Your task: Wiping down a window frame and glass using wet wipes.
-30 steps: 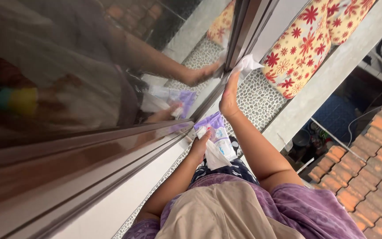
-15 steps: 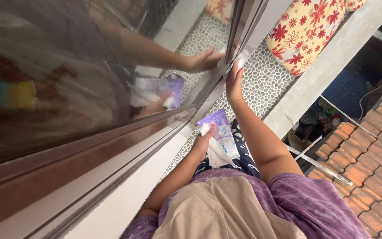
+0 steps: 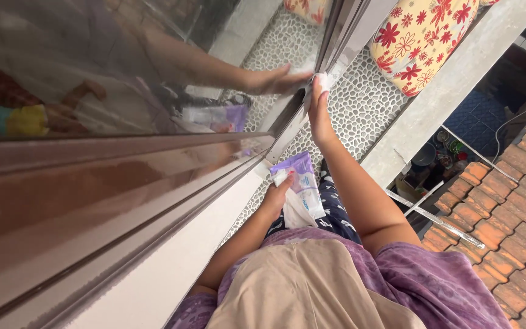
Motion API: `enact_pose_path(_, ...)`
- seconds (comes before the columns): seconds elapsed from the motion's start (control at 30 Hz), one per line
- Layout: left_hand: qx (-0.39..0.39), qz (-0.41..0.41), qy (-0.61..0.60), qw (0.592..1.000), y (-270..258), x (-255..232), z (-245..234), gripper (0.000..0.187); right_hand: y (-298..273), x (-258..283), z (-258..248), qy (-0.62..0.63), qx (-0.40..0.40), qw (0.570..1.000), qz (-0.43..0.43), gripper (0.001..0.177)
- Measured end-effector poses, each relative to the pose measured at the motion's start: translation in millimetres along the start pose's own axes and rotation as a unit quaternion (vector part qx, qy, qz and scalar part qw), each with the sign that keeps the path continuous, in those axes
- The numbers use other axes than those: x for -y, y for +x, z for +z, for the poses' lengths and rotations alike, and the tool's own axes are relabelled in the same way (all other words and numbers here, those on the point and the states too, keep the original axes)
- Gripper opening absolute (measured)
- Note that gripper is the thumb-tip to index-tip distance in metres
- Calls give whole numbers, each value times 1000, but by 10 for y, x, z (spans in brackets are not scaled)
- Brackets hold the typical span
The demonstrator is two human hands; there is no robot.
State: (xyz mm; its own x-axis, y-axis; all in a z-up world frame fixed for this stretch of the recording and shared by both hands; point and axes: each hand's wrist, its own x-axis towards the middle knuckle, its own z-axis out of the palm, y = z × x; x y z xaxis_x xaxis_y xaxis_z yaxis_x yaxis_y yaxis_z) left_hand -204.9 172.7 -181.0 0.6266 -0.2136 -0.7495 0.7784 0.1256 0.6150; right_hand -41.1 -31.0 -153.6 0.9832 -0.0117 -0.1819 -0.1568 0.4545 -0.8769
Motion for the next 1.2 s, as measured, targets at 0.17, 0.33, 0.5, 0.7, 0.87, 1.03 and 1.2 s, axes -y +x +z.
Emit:
enact_pose_path(0.17,-7,-18,-9,1000,24,-37,31,57,-137,-365,-22,-331,-38,938,-101,86)
enact_pose_path(0.33,-2,-13,-14,1000,85,-201,114,56,-426,-116,211,-401,37,913,-70,86)
enact_pose_path(0.5,-8,-22,-28,999,233,-170,79,57,-99,-75,-7,-446,-10,891,-86,83)
enact_pose_path(0.7,-2,-36,-31,999,197,-186,98,59,-379,-151,204,-401,-29,912,-85,82)
enact_pose_path(0.87,17,-55,58,997,152,-223,114,69,-931,-116,674,-408,94,906,-60,88)
enact_pose_path(1.03,-6,-40,101,994,340,109,27,69,-986,-102,803,-247,71,966,-3,83)
enact_pose_path(1.2,29,-51,52,997,210,-54,103,72,-1170,123,1032,54,33,994,84,81)
